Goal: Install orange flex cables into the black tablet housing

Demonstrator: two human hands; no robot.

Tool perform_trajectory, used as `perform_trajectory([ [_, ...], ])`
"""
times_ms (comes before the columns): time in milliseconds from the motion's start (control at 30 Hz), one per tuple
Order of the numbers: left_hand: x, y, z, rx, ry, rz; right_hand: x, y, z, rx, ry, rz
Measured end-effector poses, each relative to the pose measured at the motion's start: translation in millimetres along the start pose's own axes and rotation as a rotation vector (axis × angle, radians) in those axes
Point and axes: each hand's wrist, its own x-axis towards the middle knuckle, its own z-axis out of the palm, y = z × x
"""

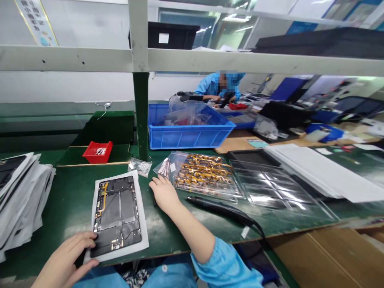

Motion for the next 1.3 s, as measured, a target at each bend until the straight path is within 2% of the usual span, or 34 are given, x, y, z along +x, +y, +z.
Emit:
perform_trajectory([
  [133, 9.9, -2.1, -6.4, -0.076, -0.034, -0.088, 12.4, 5.0, -4.4, -0.077, 0.056, 0.036],
  [267, 44.3, -5.8, -18.3, -0.129, -0.070, -0.041, 43.6, -3.0, -2.1, -0.100, 0.123, 0.084],
  [367, 72.9, -8.1, -24.6, -0.130, -0.065, 0.012, 56.2, 0.6, -8.5, -0.102, 0.179, 0.140],
  [433, 88.0, -8.8, -25.9, -0.134, -0.053, 0.034, 54.7, 11.9, -18.8, -0.104, 0.247, 0.231],
  [567, 113.6, -6.7, -21.3, -0.158, -0.051, 0.044, 39.3, 48.9, -41.2, -0.077, 0.415, 0.512],
  [667, 136.7, -0.5, -14.1, -0.181, -0.088, 0.022, 33.1, 74.1, -47.0, 0.032, 0.493, 0.655],
  [733, 154.3, 6.0, -8.9, -0.197, -0.116, 0.027, 35.3, 84.2, -45.5, 0.152, 0.524, 0.688],
  [800, 171.9, 13.3, -3.9, -0.223, -0.156, 0.047, 41.1, 88.2, -42.9, 0.302, 0.556, 0.669],
  [900, 195.1, 23.4, 2.3, -0.259, -0.188, 0.040, 48.6, 84.0, -42.7, 0.572, 0.600, 0.532],
  [967, 209.1, 28.5, 4.3, -0.262, -0.147, 0.011, 48.6, 75.9, -47.4, 0.759, 0.623, 0.394],
  [1033, 223.9, 32.8, 3.1, -0.248, -0.040, -0.035, 43.6, 65.4, -55.6, 0.923, 0.623, 0.253],
  [1133, 249.9, 38.0, -5.2, -0.158, 0.187, -0.072, 31.3, 48.8, -70.2, 1.105, 0.499, 0.072],
  [1200, 267.8, 40.1, -12.9, -0.052, 0.275, -0.018, 24.7, 40.1, -77.4, 1.172, 0.352, -0.021],
  [1267, 282.7, 40.8, -19.3, -0.025, 0.190, 0.006, 22.1, 35.1, -80.5, 1.202, 0.239, -0.079],
  [1300, 288.3, 40.8, -21.6, -0.063, 0.081, -0.031, 22.4, 34.0, -80.5, 1.211, 0.213, -0.093],
])
